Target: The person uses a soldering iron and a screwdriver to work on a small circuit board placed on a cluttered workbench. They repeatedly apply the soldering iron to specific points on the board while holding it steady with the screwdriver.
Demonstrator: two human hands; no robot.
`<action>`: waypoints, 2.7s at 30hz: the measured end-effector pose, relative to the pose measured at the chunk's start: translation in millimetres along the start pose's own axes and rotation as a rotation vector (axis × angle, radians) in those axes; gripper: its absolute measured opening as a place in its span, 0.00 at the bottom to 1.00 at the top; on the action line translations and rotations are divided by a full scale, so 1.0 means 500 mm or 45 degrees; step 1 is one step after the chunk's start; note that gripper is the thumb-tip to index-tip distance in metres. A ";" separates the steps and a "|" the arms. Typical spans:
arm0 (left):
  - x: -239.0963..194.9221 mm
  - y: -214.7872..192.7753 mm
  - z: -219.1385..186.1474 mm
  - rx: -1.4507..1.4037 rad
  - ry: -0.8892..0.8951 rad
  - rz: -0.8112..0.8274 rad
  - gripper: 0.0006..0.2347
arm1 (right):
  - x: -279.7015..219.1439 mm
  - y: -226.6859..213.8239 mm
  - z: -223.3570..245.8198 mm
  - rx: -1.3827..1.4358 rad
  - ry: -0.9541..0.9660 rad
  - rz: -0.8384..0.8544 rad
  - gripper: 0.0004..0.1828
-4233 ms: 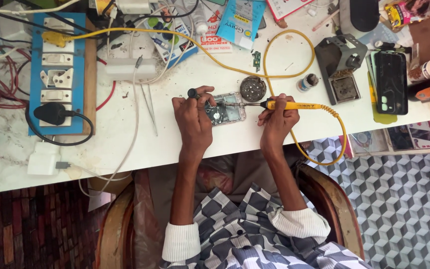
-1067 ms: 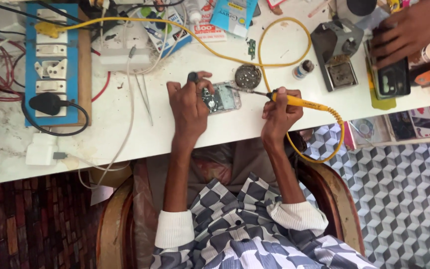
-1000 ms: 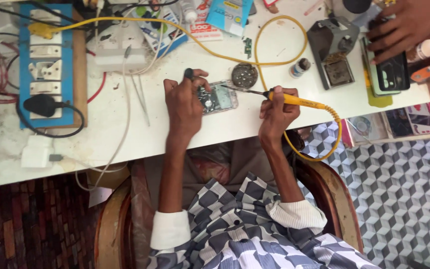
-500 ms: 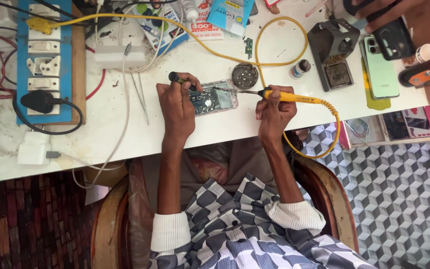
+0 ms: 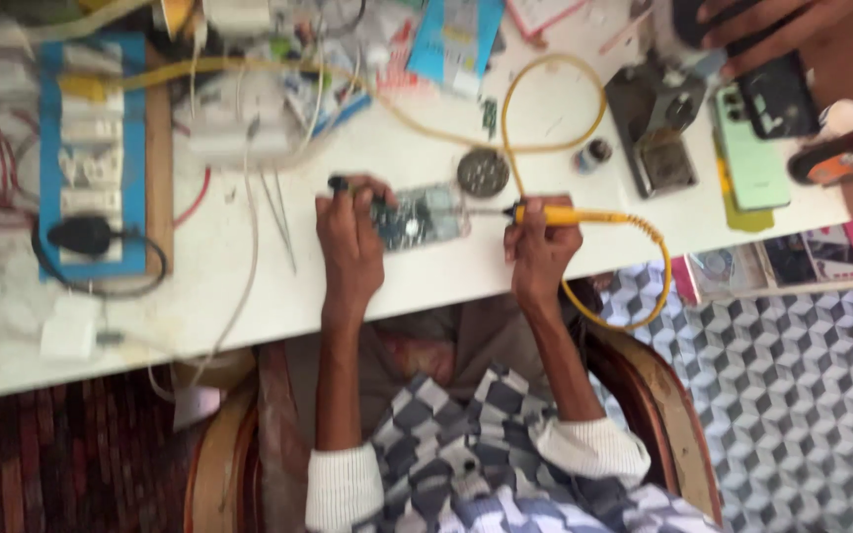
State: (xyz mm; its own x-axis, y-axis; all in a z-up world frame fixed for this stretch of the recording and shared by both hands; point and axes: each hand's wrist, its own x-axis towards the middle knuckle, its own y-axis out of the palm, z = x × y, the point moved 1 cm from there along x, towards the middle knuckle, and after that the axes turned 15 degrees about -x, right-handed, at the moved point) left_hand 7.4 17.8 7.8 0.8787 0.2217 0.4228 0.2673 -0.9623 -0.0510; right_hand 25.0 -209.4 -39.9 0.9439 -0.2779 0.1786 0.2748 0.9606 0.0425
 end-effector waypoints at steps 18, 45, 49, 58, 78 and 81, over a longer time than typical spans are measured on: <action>-0.004 0.002 -0.002 -0.022 0.032 -0.026 0.15 | 0.003 0.004 0.007 0.019 -0.026 0.061 0.12; -0.006 0.001 0.017 -0.220 0.051 -0.012 0.17 | -0.001 0.005 0.006 0.043 -0.036 -0.022 0.12; -0.002 0.001 0.015 -0.169 -0.053 -0.049 0.16 | 0.003 0.004 0.012 0.002 0.067 -0.104 0.12; 0.003 0.003 0.011 -0.176 -0.084 -0.049 0.14 | 0.007 0.009 0.018 0.001 0.055 -0.063 0.17; 0.010 0.008 0.014 -0.164 -0.096 0.094 0.12 | 0.008 0.000 0.007 -0.002 -0.018 0.095 0.15; 0.018 0.002 0.008 -0.100 -0.080 0.139 0.12 | 0.009 0.001 0.004 -0.019 -0.008 0.129 0.13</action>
State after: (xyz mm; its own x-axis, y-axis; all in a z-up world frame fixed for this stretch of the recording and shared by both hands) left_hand 17.3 19.5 7.9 0.9247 0.1218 0.3606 0.1390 -0.9901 -0.0219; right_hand 29.3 -210.3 -37.2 0.9659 -0.1790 0.1871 0.1805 0.9835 0.0093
